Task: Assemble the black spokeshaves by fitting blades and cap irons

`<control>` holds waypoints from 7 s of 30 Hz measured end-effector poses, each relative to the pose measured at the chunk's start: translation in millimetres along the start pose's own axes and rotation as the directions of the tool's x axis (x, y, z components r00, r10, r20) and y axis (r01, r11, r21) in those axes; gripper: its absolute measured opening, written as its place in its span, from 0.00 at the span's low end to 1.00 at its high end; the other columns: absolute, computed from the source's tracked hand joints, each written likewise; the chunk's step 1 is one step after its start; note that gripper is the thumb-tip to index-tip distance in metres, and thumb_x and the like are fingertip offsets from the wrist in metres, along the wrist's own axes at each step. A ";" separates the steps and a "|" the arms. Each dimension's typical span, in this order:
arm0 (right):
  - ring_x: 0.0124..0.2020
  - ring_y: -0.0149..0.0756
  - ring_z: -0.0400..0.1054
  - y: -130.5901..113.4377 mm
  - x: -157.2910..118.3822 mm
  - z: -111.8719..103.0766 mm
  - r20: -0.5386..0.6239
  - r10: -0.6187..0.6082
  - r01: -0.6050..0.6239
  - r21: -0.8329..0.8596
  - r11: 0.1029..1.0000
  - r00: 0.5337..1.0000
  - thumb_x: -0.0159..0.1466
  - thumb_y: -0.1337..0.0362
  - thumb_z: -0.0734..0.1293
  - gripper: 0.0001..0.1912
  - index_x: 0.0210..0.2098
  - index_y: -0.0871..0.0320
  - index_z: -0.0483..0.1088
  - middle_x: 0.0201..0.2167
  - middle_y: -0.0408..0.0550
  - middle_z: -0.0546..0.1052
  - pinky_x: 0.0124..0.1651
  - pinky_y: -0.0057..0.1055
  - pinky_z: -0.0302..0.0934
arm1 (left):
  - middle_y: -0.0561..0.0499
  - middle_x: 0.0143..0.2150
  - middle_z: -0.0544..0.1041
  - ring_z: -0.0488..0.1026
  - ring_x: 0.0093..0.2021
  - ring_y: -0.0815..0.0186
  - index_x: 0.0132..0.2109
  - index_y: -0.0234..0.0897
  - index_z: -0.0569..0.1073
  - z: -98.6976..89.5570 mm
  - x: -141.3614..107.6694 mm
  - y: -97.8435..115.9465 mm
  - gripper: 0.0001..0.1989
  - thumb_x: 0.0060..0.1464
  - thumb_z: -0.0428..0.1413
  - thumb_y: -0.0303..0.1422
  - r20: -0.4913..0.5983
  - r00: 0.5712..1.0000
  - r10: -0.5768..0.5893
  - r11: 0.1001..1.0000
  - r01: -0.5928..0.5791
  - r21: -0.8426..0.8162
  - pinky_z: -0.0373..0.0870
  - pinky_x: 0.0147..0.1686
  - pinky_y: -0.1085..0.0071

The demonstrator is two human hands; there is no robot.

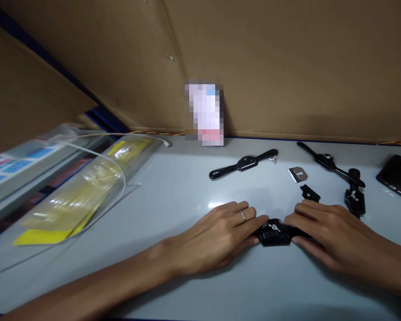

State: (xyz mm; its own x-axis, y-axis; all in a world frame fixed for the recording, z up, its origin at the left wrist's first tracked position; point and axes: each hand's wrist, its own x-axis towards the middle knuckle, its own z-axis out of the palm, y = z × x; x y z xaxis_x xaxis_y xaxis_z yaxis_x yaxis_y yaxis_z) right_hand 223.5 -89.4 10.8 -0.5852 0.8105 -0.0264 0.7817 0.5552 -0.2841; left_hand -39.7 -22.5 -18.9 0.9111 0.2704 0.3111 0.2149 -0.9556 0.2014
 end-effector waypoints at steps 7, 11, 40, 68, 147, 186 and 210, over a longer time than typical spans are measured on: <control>0.33 0.38 0.66 -0.1 -2.1 4.5 -0.035 -0.025 0.023 -0.073 0.997 0.999 0.69 0.69 0.61 0.07 0.41 0.55 0.70 0.35 0.46 0.72 0.33 0.34 0.54 | 0.48 0.37 0.75 0.70 0.34 0.62 0.57 0.28 0.69 -1.2 1.3 0.2 0.14 0.72 0.44 0.30 -0.016 1.000 0.013 1.000 -0.013 0.015 0.74 0.35 0.65; 0.34 0.39 0.66 0.3 -2.6 4.2 -0.025 -0.028 0.026 -0.083 0.996 0.999 0.69 0.71 0.60 0.09 0.41 0.55 0.71 0.35 0.46 0.73 0.34 0.35 0.54 | 0.48 0.37 0.76 0.71 0.35 0.63 0.57 0.29 0.70 -1.9 1.9 0.5 0.14 0.72 0.44 0.30 -0.023 1.000 0.013 1.000 -0.013 0.023 0.74 0.36 0.65; 0.34 0.39 0.70 -1.0 -2.0 1.9 -0.052 -0.033 0.029 -0.079 0.996 0.998 0.69 0.70 0.60 0.20 0.58 0.54 0.70 0.39 0.49 0.76 0.35 0.35 0.59 | 0.48 0.38 0.76 0.71 0.36 0.62 0.58 0.28 0.68 -1.2 1.7 0.4 0.14 0.72 0.46 0.30 -0.023 0.999 0.022 0.999 -0.020 0.051 0.75 0.39 0.64; 0.36 0.40 0.70 -1.1 -1.2 0.9 -0.012 -0.010 0.009 -0.067 0.998 1.000 0.68 0.71 0.62 0.15 0.52 0.53 0.71 0.40 0.48 0.76 0.36 0.35 0.58 | 0.50 0.34 0.70 0.63 0.33 0.64 0.40 0.32 0.73 -1.2 -0.5 0.4 0.12 0.70 0.46 0.26 0.017 0.999 0.041 0.995 -0.042 0.096 0.66 0.32 0.65; 0.30 0.35 0.63 -7.0 0.6 4.4 -0.024 -0.057 0.056 -0.035 0.998 0.998 0.68 0.72 0.61 0.07 0.38 0.55 0.68 0.33 0.45 0.71 0.32 0.32 0.50 | 0.46 0.45 0.77 0.70 0.45 0.58 0.62 0.38 0.69 -17.5 4.0 -5.3 0.19 0.66 0.52 0.30 0.295 0.943 -0.154 0.854 0.277 -0.440 0.66 0.45 0.63; 0.28 0.34 0.64 -19.8 9.3 9.2 -0.262 -0.215 0.203 -0.071 0.977 0.941 0.69 0.76 0.57 0.17 0.49 0.62 0.74 0.28 0.46 0.71 0.30 0.31 0.56 | 0.47 0.44 0.76 0.70 0.45 0.59 0.61 0.40 0.69 -15.5 2.9 -6.2 0.18 0.66 0.52 0.30 0.284 0.948 -0.142 0.877 0.254 -0.408 0.66 0.45 0.63; 0.25 0.33 0.63 -18.7 8.5 16.0 -0.349 -0.152 0.155 -0.019 0.988 0.925 0.73 0.72 0.57 0.16 0.39 0.63 0.76 0.26 0.45 0.71 0.29 0.33 0.53 | 0.47 0.43 0.75 0.69 0.43 0.59 0.62 0.39 0.68 -16.5 3.5 -5.3 0.19 0.66 0.52 0.29 0.279 0.950 -0.137 0.882 0.245 -0.402 0.65 0.44 0.64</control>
State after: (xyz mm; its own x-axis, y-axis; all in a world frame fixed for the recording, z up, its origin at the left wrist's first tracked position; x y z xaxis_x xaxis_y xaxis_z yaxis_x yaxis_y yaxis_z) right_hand 200.5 -95.9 0.5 -0.5847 0.7301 0.3537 0.6853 0.6779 -0.2663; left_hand -43.4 -14.5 -3.6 0.9348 0.3550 0.0086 0.2714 -0.7300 0.6272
